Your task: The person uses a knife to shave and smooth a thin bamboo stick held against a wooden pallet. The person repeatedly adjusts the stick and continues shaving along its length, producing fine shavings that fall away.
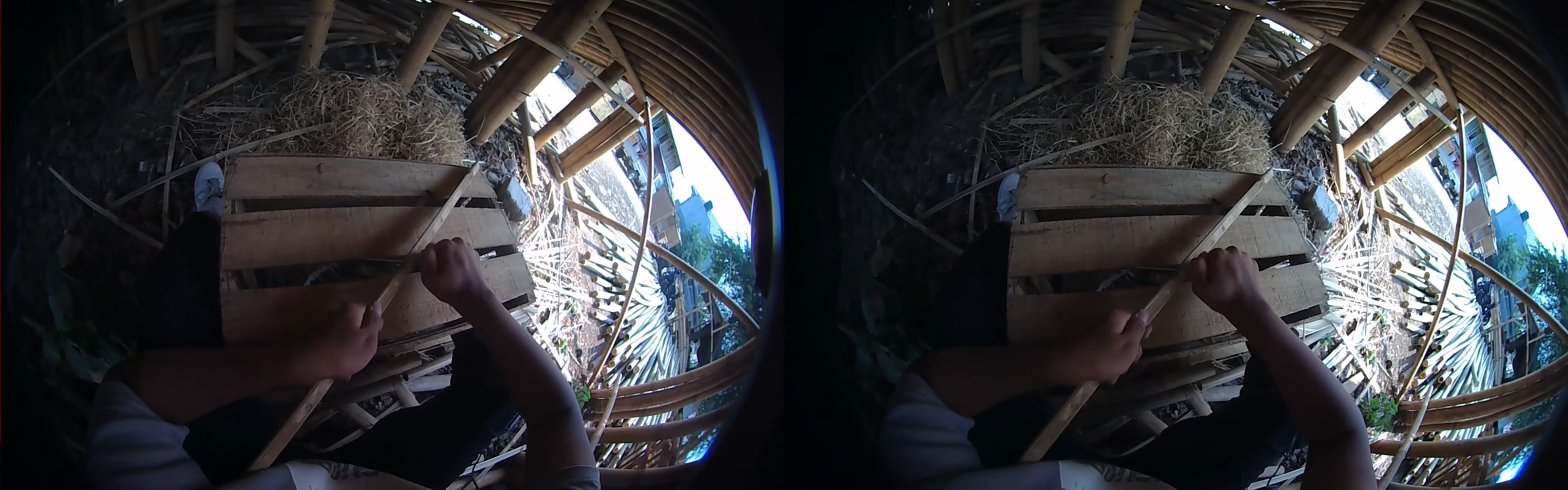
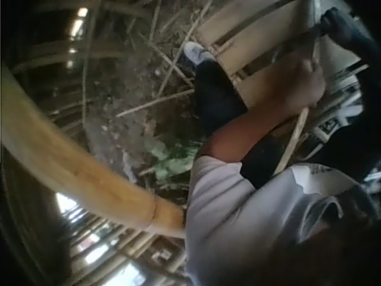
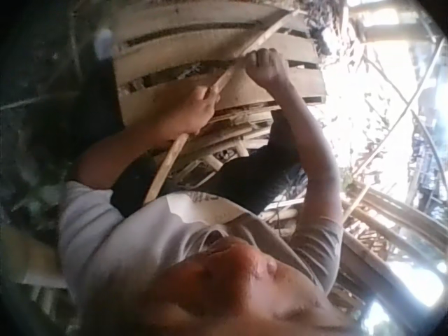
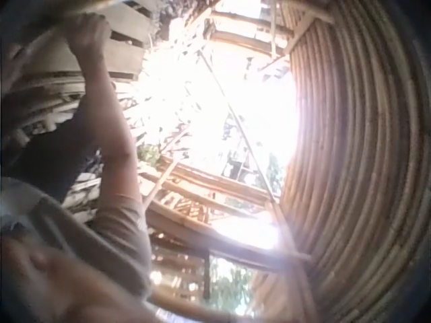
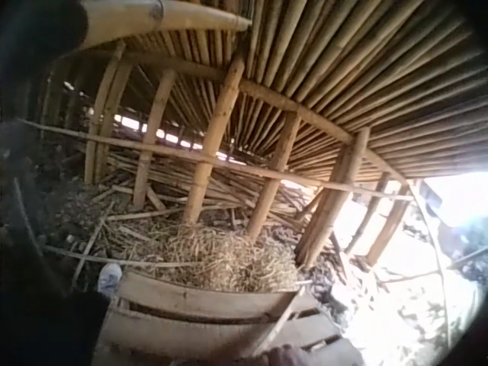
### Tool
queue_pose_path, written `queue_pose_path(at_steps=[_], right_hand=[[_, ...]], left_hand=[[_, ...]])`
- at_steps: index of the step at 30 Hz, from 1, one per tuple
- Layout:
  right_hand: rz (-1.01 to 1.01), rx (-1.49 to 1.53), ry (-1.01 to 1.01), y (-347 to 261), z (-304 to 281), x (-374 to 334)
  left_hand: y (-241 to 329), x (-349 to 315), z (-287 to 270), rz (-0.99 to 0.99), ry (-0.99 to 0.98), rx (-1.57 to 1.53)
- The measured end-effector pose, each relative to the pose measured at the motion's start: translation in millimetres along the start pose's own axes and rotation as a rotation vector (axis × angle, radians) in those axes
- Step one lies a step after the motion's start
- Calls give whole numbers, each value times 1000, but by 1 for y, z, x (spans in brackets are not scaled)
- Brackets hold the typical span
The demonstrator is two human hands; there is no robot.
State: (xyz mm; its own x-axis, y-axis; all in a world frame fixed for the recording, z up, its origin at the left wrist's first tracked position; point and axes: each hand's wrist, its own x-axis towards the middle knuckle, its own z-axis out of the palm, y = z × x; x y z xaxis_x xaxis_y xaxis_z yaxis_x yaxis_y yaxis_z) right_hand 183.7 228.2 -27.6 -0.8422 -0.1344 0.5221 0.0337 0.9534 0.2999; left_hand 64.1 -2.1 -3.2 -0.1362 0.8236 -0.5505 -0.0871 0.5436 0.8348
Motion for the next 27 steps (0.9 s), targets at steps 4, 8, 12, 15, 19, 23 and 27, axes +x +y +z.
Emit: queue_pose_path(at_steps=[4,8,12,15,19,23,27], right_hand=[[159,-13,-52,-20,-9,12],[-6,33,-3,-30,-21,5],[118,-316,-80,-3,-18,-19],[165,17,-161,-45,-45,5],[67,-369,-111,-5,-27,-11],[-12,-119,-98,-53,-50,8],[77,-253,-33,1,-27,-19]], left_hand=[[9,0,-7,-37,-7,-53],[8,-14,-2,-50,-61,0],[21,-21,3,-44,-117,53],[9,-18,0,-52,-120,9],[12,-18,7,-60,-96,12],[13,-19,1,-106,-104,-29],[2,-21,4,10,-152,-35]])
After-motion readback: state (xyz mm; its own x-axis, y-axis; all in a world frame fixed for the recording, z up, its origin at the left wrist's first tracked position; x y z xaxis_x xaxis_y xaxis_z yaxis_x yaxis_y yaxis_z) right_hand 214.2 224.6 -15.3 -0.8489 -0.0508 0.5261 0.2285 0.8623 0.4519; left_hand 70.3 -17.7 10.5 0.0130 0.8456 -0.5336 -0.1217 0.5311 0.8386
